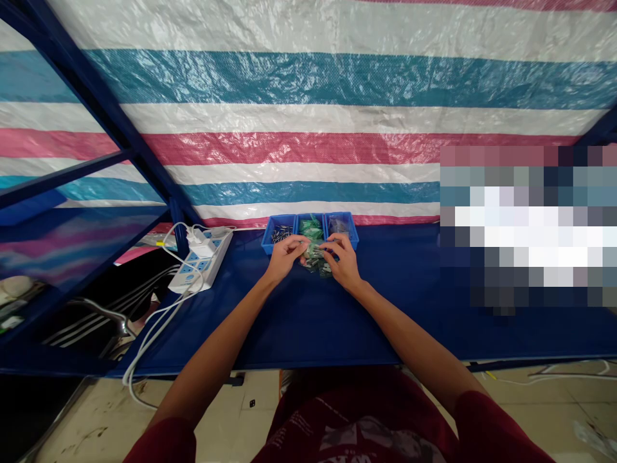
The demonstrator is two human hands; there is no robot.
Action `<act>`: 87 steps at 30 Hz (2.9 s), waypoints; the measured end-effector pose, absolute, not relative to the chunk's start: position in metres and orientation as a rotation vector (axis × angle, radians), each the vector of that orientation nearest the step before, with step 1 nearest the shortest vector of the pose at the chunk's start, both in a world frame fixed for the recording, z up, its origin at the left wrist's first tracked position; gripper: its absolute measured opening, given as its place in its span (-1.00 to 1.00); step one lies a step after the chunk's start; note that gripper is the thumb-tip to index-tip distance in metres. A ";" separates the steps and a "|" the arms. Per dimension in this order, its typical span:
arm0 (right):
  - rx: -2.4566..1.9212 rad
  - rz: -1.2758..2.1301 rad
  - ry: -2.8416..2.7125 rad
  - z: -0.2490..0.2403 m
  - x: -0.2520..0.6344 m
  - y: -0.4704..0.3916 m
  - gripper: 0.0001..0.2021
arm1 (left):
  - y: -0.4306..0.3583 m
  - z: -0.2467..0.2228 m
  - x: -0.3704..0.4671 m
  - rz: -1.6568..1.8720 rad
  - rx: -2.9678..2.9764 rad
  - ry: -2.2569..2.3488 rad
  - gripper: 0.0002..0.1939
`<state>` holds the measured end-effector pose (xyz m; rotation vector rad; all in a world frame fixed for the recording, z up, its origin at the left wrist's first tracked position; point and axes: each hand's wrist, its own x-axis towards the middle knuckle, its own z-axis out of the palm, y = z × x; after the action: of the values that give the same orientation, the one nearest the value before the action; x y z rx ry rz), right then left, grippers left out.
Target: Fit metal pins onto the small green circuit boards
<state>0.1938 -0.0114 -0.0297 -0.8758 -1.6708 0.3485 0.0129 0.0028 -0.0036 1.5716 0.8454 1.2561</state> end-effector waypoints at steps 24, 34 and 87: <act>-1.009 0.599 -1.579 -0.025 0.192 -0.013 -0.76 | 0.002 0.001 0.012 1.105 1.588 0.915 -0.65; -0.983 0.568 -1.670 -0.023 0.194 -0.013 -0.74 | -0.001 0.001 0.012 1.105 1.739 0.973 -0.64; -0.898 0.311 -1.656 -0.028 0.192 -0.014 -0.80 | 0.000 -0.003 0.013 0.961 1.483 0.902 -0.63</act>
<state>0.1921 -0.0136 -0.0277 -0.8979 -1.6556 0.3110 0.0134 0.0000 -0.0030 1.4827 0.9022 0.9613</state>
